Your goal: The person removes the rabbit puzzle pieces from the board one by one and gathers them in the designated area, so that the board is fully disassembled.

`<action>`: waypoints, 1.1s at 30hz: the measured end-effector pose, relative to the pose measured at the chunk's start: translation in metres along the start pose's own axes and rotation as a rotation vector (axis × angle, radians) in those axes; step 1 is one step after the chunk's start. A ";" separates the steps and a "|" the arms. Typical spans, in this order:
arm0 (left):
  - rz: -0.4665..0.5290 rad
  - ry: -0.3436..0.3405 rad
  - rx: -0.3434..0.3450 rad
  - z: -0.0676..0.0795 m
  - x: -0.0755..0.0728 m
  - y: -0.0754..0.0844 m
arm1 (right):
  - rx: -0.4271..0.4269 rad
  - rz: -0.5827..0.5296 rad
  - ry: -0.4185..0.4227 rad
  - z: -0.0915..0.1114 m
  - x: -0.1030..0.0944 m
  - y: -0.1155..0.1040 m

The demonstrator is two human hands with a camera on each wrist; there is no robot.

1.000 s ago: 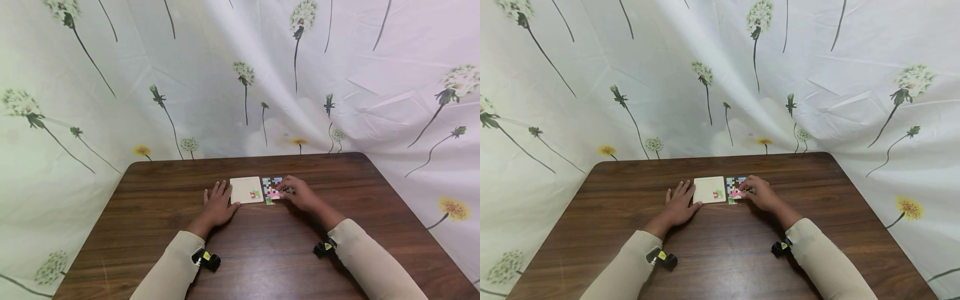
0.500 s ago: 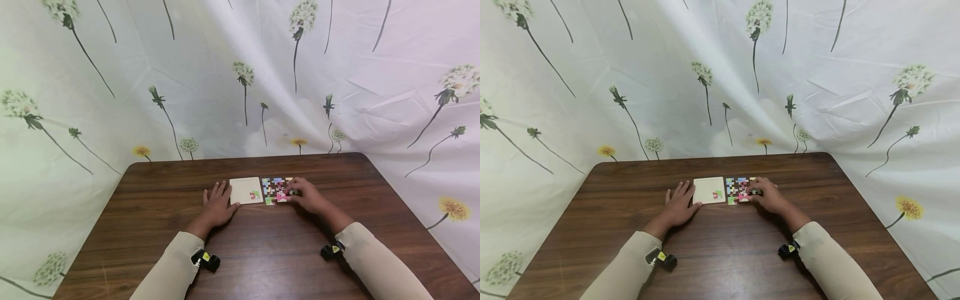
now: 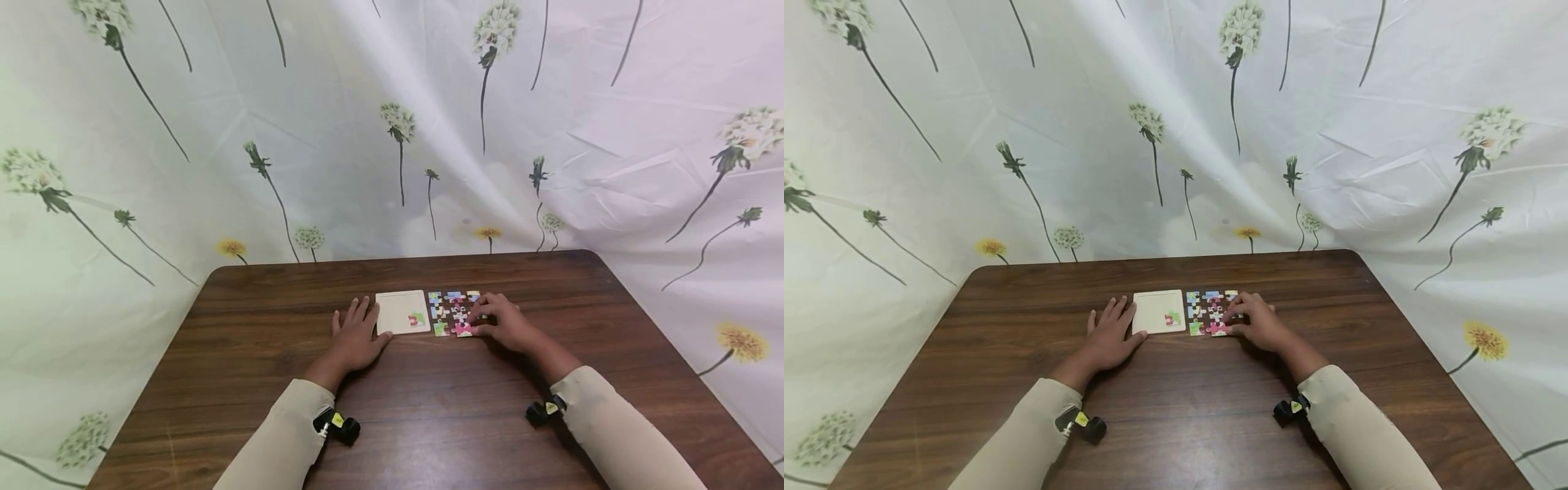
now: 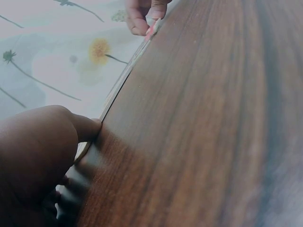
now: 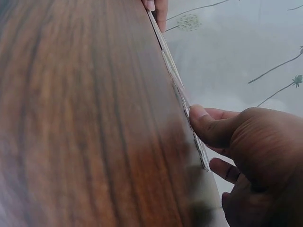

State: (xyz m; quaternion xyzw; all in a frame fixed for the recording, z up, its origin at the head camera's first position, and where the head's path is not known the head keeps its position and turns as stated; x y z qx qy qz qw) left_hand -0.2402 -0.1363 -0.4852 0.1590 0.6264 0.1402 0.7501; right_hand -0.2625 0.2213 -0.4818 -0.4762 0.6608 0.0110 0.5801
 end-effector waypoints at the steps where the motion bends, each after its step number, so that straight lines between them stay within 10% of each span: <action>1: 0.000 -0.001 0.001 0.000 0.000 0.000 | 0.002 -0.001 -0.003 0.001 0.000 0.001; 33: 0.011 0.012 0.014 -0.001 0.003 -0.001 | -0.003 0.086 0.030 0.003 0.002 0.002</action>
Point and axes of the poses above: each hand's wrist, its own z-axis away from the middle knuckle, its own x-axis out of the palm, y = z × x, the point moved 1 cm from there along -z, towards the middle knuckle, and after that the axes turned 14 degrees about -x, right-handed, at the moved point
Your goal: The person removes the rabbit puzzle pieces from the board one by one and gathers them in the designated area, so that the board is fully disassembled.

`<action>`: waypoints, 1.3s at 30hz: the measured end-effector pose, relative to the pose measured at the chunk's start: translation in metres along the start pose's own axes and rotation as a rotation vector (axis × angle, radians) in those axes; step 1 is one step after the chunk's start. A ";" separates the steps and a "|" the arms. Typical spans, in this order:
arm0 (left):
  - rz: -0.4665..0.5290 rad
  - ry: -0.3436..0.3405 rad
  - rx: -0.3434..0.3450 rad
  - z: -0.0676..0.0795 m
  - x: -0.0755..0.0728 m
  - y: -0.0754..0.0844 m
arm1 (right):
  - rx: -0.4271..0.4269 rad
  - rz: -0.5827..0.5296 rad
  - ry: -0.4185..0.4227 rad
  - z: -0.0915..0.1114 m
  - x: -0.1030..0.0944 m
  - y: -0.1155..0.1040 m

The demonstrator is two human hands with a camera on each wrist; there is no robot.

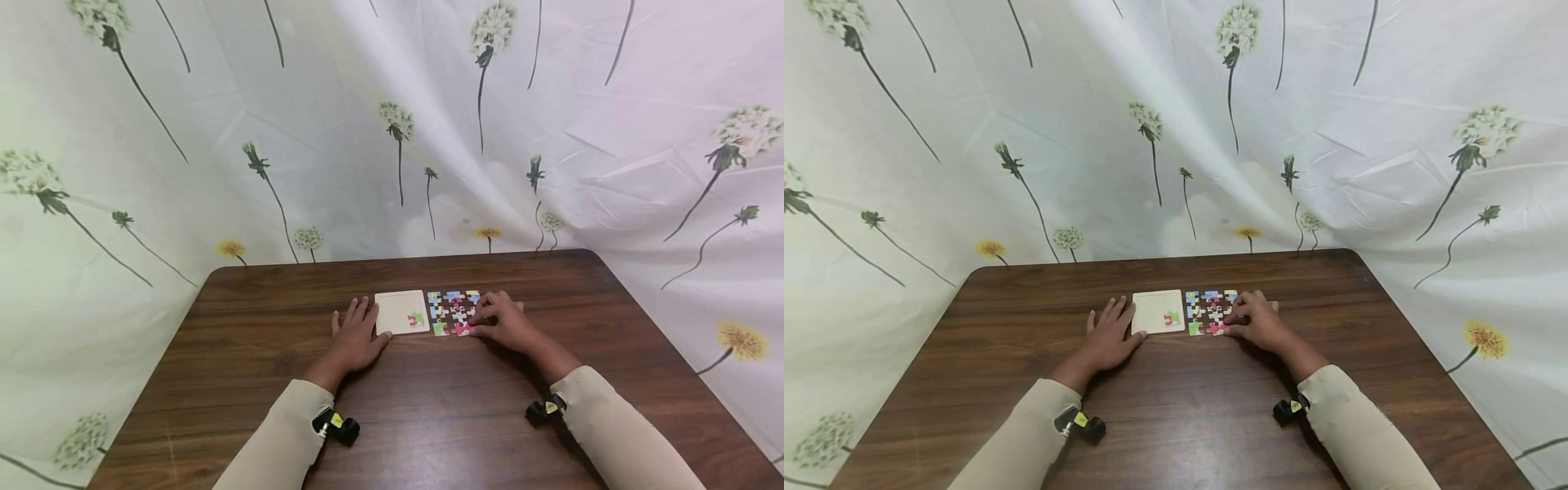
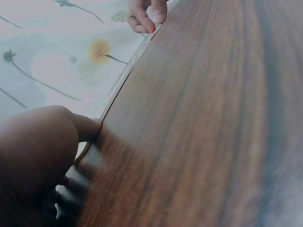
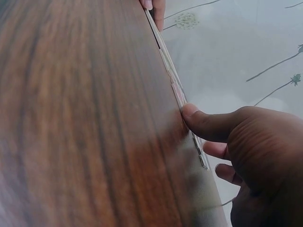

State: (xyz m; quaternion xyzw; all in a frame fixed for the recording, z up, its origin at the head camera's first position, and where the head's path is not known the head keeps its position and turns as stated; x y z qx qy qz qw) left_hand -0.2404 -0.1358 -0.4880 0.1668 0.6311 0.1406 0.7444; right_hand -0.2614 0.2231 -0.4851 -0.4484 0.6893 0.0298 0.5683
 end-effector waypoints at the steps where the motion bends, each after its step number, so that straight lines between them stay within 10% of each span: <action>1: -0.001 0.000 0.001 0.000 0.000 0.000 | 0.000 0.003 -0.001 0.000 0.000 0.000; 39: 0.005 -0.012 -0.002 0.002 -0.001 0.001 | -0.058 -0.045 -0.007 -0.030 0.015 -0.018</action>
Point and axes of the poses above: each hand's wrist, its own z-axis away from the middle knuckle, its own x-axis out of the palm, y = z × x, the point moved 1 cm from there along -z, towards the middle knuckle, and after that the axes turned 14 degrees about -x, right-handed, at the moved point
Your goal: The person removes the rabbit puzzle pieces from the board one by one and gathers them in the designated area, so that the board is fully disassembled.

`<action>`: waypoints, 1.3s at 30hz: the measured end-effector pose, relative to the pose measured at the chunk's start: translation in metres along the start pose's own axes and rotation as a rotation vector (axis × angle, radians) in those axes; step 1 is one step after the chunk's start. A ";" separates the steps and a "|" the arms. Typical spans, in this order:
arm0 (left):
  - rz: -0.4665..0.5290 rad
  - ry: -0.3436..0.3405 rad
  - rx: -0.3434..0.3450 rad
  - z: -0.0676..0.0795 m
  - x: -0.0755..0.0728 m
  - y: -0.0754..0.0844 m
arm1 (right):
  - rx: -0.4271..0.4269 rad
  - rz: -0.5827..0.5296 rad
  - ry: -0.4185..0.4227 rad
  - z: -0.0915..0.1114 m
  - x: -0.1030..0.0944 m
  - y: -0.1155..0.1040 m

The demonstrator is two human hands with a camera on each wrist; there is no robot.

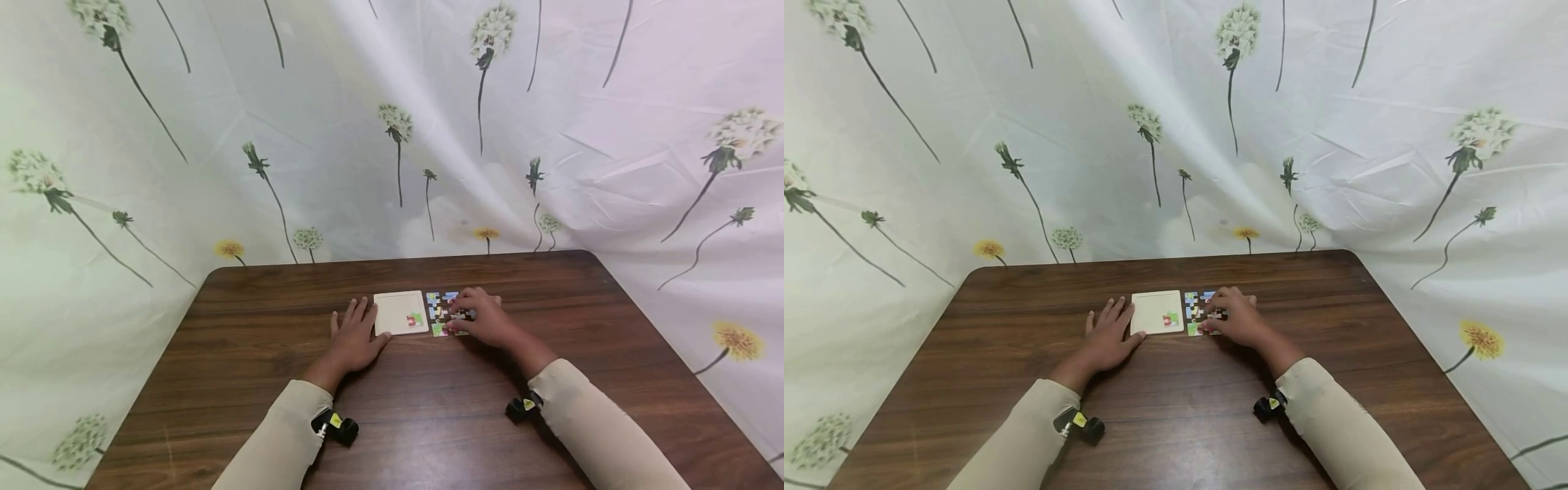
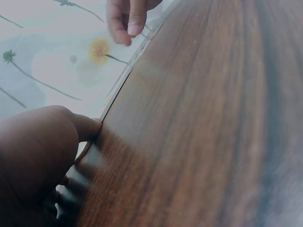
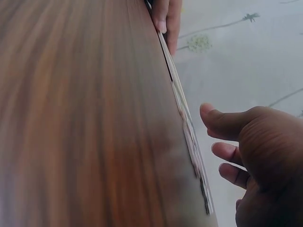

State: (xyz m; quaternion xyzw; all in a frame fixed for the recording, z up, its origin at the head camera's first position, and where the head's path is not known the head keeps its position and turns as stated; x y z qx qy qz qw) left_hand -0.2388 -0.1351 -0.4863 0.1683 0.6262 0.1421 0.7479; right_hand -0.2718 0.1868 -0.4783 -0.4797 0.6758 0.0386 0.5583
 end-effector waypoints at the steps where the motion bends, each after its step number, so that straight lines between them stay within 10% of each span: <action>1: 0.000 0.003 0.001 0.000 0.000 0.000 | -0.007 -0.008 -0.005 -0.003 0.002 -0.002; 39: 0.039 0.002 0.023 -0.001 0.000 0.000 | 0.085 0.029 -0.153 -0.047 0.039 -0.027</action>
Point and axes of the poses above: each hand's wrist, its own z-axis away from the middle knuckle, its own x-axis out of the palm, y = z × x, the point moved 1 cm from there along -z, towards the middle knuckle, and after that the axes turned 14 degrees about -x, right-handed, at the moved point
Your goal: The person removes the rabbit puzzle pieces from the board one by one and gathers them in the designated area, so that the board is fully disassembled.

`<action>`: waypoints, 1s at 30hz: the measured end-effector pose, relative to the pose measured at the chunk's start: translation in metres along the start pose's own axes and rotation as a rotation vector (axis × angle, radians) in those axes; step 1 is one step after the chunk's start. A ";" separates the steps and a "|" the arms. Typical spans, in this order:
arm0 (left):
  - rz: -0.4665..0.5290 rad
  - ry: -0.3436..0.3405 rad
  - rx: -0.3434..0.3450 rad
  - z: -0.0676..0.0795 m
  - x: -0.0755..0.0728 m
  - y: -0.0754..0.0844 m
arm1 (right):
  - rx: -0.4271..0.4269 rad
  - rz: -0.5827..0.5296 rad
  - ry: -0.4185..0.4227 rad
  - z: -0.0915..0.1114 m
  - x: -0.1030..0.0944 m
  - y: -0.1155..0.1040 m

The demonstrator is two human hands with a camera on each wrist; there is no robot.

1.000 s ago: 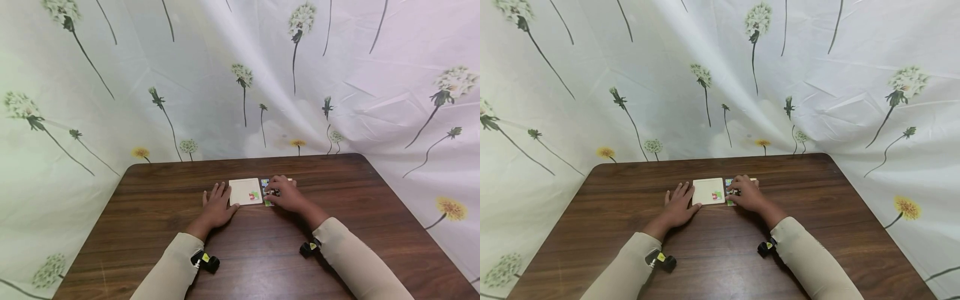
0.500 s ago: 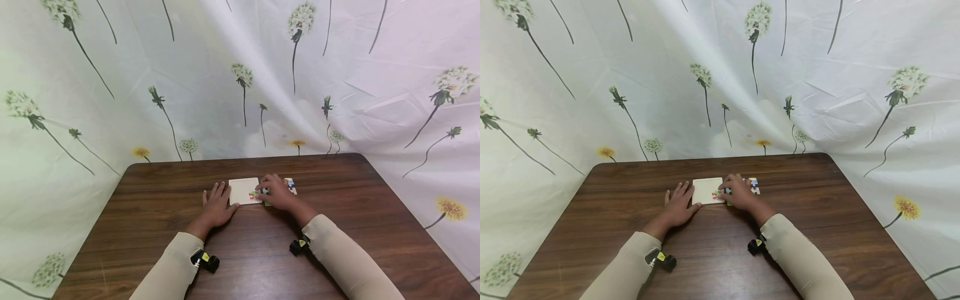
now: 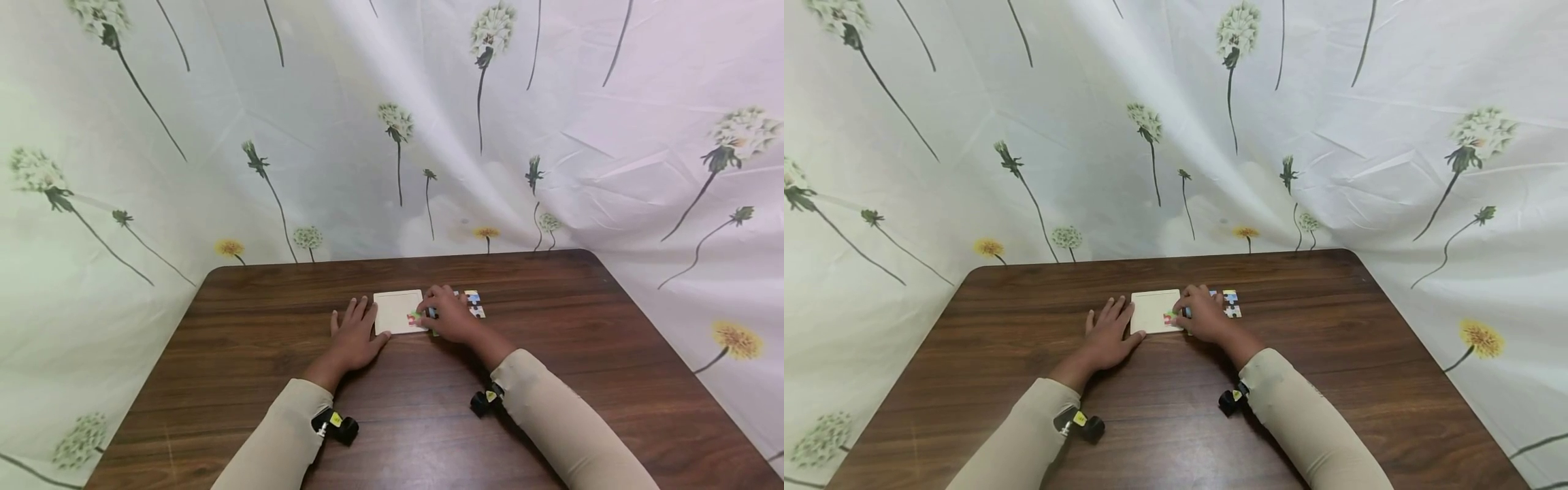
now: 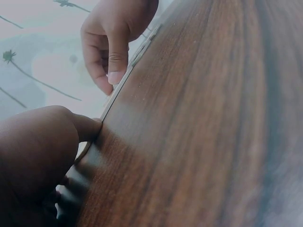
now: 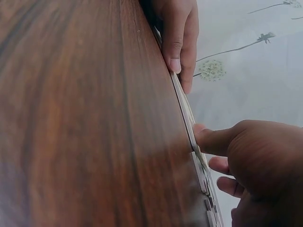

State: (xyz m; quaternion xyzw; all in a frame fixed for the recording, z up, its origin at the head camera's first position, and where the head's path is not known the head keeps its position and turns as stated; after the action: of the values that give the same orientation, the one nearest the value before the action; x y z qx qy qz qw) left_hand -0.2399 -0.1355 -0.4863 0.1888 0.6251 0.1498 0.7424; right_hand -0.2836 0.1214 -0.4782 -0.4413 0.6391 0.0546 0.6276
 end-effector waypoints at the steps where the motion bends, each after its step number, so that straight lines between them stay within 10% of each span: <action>1: 0.000 0.001 0.001 0.000 0.000 0.000 | 0.007 -0.003 -0.003 0.000 0.000 0.000; 30: -0.046 0.015 -0.015 0.000 0.003 0.000 | -0.071 -0.027 0.067 -0.002 0.001 -0.005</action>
State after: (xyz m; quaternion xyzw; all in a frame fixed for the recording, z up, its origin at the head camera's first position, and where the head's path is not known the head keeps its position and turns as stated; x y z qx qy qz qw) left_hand -0.2397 -0.1346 -0.4888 0.1678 0.6335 0.1387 0.7424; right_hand -0.2814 0.1168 -0.4764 -0.4733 0.6515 0.0538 0.5905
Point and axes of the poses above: each hand's wrist, its own z-axis away from the middle knuckle, its own x-axis out of the palm, y = z × x, the point moved 1 cm from there along -z, towards the middle knuckle, and after that the axes turned 14 degrees about -x, right-handed, at the moved point
